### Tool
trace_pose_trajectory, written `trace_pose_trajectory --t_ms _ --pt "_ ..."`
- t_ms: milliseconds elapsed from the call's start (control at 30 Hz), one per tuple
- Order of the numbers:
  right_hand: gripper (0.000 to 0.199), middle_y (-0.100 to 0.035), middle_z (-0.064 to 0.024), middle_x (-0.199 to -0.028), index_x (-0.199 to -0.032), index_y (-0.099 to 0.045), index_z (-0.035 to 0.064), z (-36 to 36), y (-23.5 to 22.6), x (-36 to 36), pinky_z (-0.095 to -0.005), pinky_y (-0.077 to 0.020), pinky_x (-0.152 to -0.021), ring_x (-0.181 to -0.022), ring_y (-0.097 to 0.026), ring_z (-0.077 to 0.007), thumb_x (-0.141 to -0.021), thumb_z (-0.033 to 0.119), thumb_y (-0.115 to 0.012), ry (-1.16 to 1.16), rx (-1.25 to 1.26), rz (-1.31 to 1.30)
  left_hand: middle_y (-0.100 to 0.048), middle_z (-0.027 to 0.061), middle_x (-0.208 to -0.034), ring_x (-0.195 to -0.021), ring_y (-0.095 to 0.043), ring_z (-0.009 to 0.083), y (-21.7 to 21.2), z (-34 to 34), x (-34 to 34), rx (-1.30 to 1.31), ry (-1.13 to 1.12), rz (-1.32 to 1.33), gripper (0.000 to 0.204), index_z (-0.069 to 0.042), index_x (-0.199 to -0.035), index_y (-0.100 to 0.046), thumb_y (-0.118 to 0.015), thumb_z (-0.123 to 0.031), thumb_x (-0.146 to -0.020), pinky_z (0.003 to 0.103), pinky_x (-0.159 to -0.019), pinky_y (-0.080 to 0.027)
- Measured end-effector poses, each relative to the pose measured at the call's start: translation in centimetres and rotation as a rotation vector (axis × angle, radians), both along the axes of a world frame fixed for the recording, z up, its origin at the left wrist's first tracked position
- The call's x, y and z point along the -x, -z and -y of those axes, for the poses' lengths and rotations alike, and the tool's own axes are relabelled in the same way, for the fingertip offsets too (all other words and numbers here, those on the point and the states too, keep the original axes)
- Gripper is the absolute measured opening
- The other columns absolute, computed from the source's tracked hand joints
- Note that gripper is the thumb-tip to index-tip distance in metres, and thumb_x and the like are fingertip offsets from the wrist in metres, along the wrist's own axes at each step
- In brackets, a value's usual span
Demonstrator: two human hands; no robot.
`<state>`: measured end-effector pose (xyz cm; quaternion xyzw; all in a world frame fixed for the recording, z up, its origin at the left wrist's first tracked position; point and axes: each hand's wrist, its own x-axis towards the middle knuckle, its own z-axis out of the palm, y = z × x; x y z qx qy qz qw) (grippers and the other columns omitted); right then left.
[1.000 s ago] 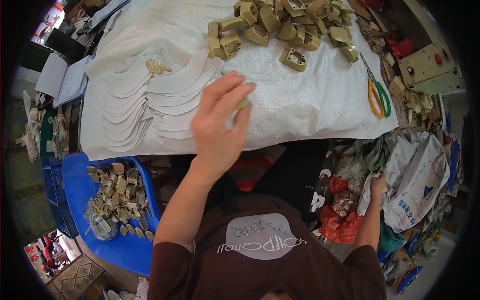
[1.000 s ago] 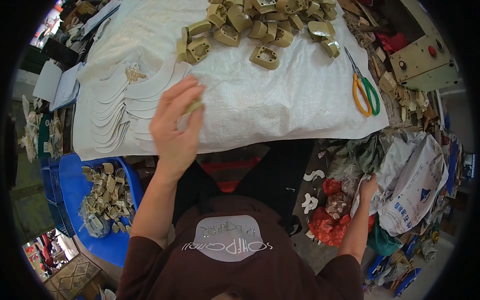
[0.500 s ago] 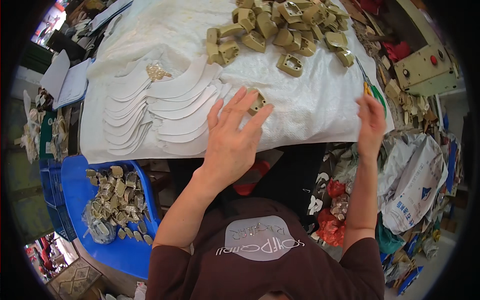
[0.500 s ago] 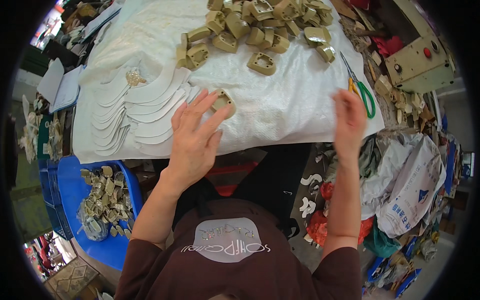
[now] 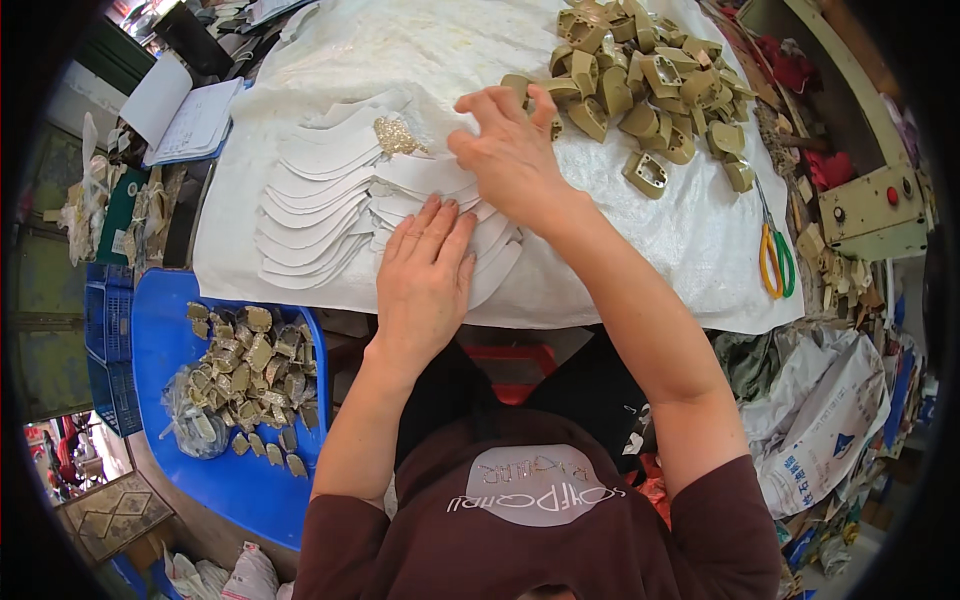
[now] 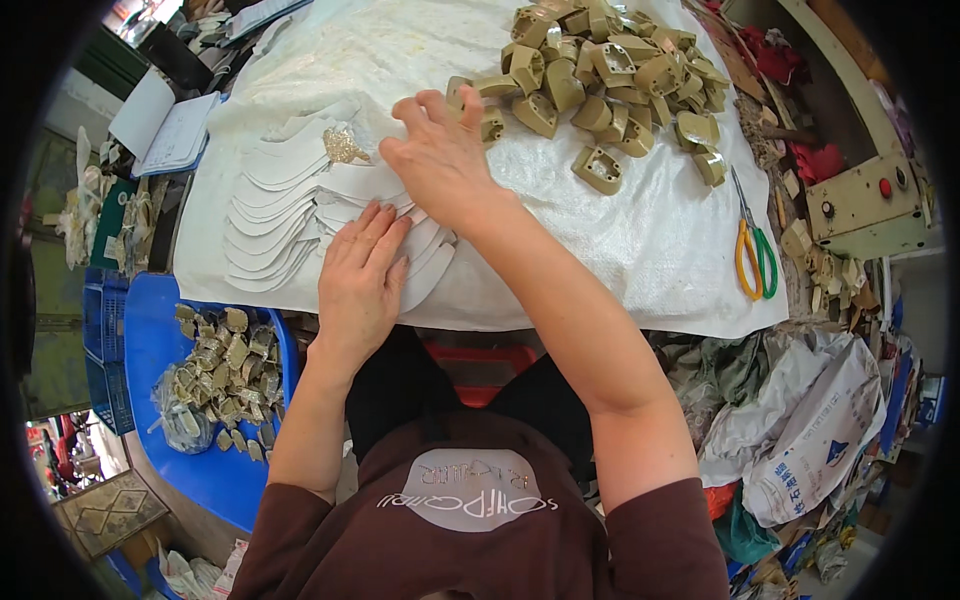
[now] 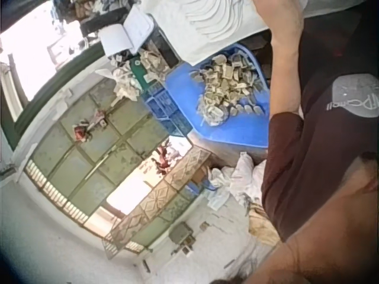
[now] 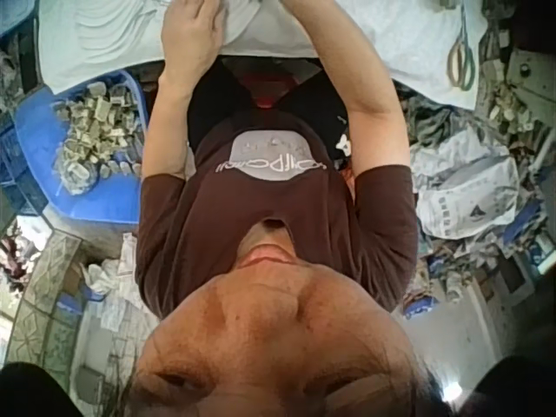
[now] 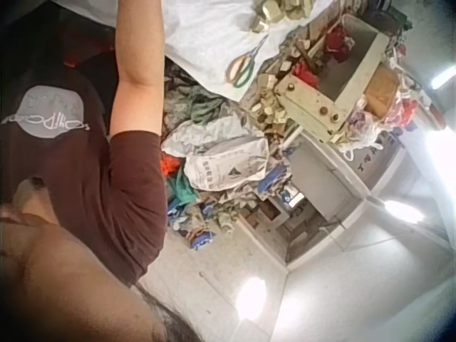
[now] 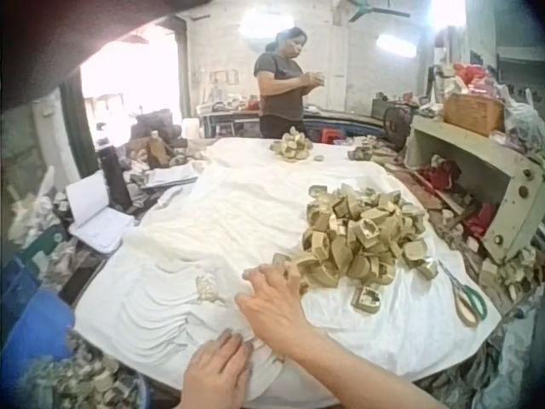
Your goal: The person repeatedly picks up beige plastic shoe components and white insole inserts from a table. They align the insole with the plastic part and press them together by hand. The assembled units are placed into a blue bin to the left. The process is repeated continuously throughout the clip.
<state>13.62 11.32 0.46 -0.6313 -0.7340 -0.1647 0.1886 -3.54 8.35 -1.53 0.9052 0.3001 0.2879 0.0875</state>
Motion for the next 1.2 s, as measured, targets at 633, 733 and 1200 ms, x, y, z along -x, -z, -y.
trace_pose_trajectory --t_ms 633,733,1200 --pt "0.023 -0.054 -0.0088 -0.079 -0.088 -0.06 0.0037 12.2 -2.2 -3.9 -0.0369 -0.0446 -0.068 -0.075 -0.053 -0.028 -0.075 0.018 -0.072 -0.21 0.223 -0.712 -0.056 0.0156 -0.124 -0.113 -0.053 0.0287 -2.5 4.0 -1.3 1.037 0.217 0.586 0.037 0.003 -0.124 -0.053 -0.046 -0.02 -0.096 0.039 -0.099 -0.036" --pt "0.04 -0.05 -0.0129 -0.088 -0.099 -0.062 0.0058 12.6 -0.2 -4.2 -0.0379 -0.0444 -0.071 -0.082 -0.051 -0.0298 -0.069 0.027 -0.077 0.075 0.099 -0.411 -0.06 0.0076 -0.087 -0.075 -0.049 0.0126 -1.5 4.5 -1.4 1.337 0.178 0.868 0.038 0.005 -0.123 -0.052 -0.041 -0.023 -0.1 0.026 -0.067 -0.039" --pt "0.037 -0.059 -0.0156 -0.104 -0.113 -0.056 0.0022 18.6 1.8 -4.0 -0.0356 -0.0487 -0.076 -0.086 -0.059 -0.031 -0.078 0.0 -0.067 0.216 -0.111 -0.718 -0.06 0.0129 -0.09 -0.077 -0.054 0.0153 -1.5 5.8 -1.4 1.648 0.381 1.163 0.042 0.008 -0.127 -0.044 -0.034 -0.024 -0.101 0.028 -0.068 -0.044"
